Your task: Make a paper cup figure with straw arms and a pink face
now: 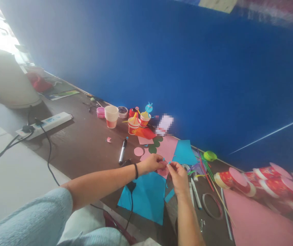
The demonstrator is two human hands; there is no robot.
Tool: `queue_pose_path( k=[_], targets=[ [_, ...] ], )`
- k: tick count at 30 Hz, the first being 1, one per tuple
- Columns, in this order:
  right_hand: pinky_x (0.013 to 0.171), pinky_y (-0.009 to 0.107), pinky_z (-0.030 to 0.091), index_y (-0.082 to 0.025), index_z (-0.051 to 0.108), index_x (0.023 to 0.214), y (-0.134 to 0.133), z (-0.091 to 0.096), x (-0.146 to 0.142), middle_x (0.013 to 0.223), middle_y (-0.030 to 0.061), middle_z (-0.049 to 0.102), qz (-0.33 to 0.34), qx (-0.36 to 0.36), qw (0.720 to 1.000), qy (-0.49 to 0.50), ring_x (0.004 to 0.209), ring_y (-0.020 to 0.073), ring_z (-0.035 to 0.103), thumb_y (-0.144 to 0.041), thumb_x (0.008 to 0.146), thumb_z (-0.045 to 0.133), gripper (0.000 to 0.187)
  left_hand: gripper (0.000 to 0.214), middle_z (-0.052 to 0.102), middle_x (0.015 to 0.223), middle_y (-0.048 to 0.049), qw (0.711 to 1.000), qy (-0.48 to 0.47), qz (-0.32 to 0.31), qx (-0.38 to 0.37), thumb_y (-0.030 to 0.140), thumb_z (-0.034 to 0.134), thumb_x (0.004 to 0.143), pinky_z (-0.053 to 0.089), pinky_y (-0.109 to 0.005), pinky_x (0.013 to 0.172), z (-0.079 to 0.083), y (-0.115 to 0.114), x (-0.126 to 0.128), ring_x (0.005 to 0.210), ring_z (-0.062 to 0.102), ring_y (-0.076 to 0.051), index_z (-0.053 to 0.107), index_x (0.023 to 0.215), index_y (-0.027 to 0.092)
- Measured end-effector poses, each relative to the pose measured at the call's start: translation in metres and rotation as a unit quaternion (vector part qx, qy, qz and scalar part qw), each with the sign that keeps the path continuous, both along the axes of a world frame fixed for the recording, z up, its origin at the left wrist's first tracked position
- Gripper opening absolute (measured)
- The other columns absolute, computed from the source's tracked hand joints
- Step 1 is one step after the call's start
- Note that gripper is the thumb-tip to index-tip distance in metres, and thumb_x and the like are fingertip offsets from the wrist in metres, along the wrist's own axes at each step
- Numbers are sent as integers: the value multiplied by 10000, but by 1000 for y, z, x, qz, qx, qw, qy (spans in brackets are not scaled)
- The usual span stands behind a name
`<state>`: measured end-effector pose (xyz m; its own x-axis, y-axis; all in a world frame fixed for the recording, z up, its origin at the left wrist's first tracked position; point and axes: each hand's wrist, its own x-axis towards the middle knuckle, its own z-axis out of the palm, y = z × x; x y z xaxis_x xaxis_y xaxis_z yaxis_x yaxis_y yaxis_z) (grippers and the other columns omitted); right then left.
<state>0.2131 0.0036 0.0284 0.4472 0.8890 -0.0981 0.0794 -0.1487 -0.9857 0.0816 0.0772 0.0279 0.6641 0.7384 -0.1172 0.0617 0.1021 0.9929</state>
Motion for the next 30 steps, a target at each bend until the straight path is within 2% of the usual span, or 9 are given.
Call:
queue_pose_path(
  k=[9,16,21,26,30],
  targets=[
    [450,229,352,-190,603,721,0,-2,3,578,-15,606,8,4,999,-34,505,130,506,-460,614,693,304,264,468,501,55,1000,14,10,-16,333,626,618,375,-195,446,2,-3,1,470,451,-70,439,556,158],
    [432,219,328,-190,579,770,-1,-5,2,559,-37,581,40,-12,999,-10,450,105,456,-473,660,678,319,242,441,459,61,999,36,24,-13,289,630,615,352,-184,423,3,-3,-1,446,432,-67,445,534,156],
    [423,212,306,-177,587,776,-2,-7,3,558,-41,573,46,-16,999,0,439,94,441,-476,643,700,346,249,445,452,57,999,39,21,-12,273,646,612,342,-178,423,6,-4,-3,449,431,-64,453,516,149],
    [402,204,263,-187,568,711,-1,-8,5,449,-84,470,28,-20,999,23,398,76,376,-468,642,692,314,201,552,558,25,999,28,-3,-35,308,664,625,401,-189,476,4,-3,-7,528,516,-89,588,653,124],
    [380,200,253,-183,595,803,-1,-9,4,406,-105,406,27,-29,998,58,370,78,362,-485,655,663,343,215,595,618,6,997,29,7,-68,292,669,623,427,-197,502,0,1,-12,560,547,-96,640,745,117]
  ],
)
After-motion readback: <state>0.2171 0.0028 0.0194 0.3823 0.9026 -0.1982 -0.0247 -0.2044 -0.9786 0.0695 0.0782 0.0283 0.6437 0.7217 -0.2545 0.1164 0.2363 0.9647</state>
